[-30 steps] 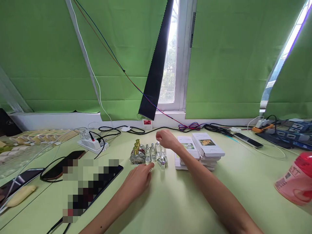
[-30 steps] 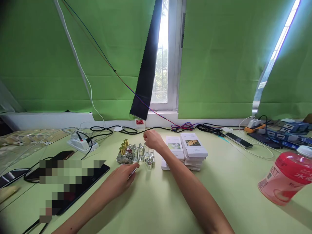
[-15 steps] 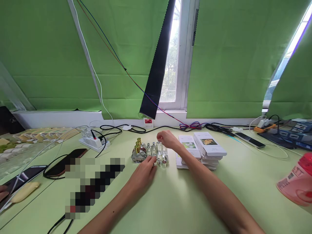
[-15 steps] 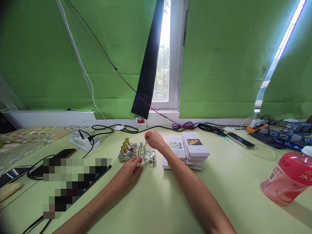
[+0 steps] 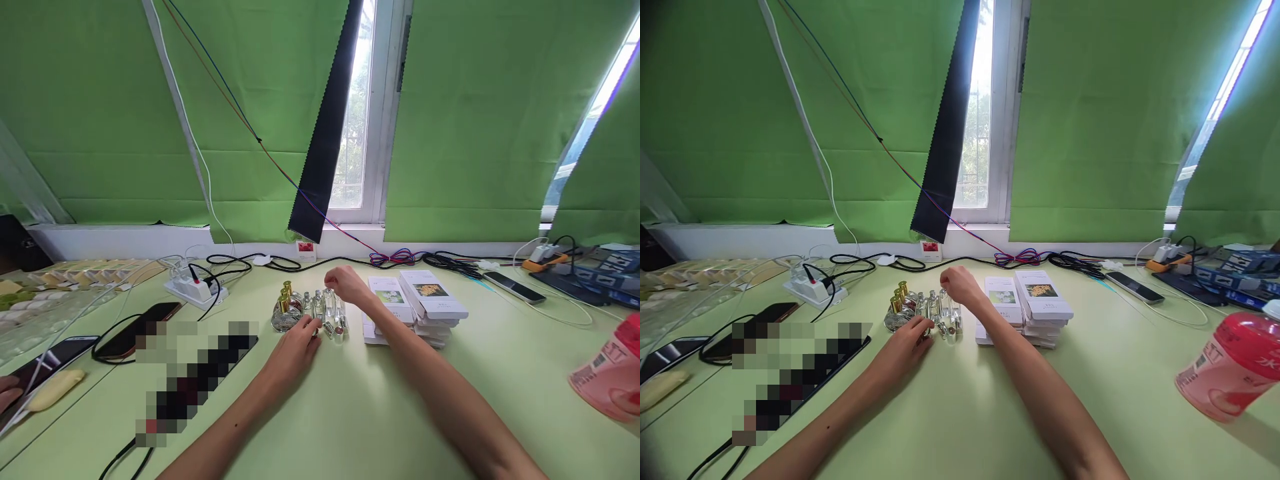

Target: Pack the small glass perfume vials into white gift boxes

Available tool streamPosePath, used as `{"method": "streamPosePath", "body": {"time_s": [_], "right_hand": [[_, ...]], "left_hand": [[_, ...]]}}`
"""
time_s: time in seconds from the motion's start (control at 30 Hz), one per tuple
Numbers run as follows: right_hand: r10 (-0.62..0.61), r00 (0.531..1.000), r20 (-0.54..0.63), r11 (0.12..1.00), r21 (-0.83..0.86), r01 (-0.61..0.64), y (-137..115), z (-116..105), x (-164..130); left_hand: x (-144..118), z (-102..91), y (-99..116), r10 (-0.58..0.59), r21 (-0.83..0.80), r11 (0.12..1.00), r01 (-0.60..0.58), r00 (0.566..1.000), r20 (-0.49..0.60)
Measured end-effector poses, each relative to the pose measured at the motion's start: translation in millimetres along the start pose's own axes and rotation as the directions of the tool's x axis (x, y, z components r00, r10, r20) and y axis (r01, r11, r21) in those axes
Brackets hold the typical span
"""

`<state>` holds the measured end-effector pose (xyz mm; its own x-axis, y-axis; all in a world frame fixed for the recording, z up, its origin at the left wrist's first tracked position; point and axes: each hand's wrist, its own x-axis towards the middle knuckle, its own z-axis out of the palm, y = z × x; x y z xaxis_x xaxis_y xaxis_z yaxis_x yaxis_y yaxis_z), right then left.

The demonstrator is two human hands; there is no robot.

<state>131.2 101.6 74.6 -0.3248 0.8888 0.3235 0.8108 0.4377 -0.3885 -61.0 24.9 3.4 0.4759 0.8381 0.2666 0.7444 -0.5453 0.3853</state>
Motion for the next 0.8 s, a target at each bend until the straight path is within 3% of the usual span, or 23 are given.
{"method": "streamPosePath", "body": {"time_s": [0.37,0.8], "right_hand": [[-0.016,1.000,-0.015,1.000,0.022,0.016,4.2,6.1,3.2],[-0.040,0.999,-0.018,0.998,0.040,0.041,11.2,12.0,6.6]], "left_hand": [[-1.8,-3.0,3.2,0.043,0.028,0.999,-0.041,0.997,-0.065],[-2.7,-10.0,5.8,0.081,-0.086,0.992,-0.093,0.988,-0.132]]}}
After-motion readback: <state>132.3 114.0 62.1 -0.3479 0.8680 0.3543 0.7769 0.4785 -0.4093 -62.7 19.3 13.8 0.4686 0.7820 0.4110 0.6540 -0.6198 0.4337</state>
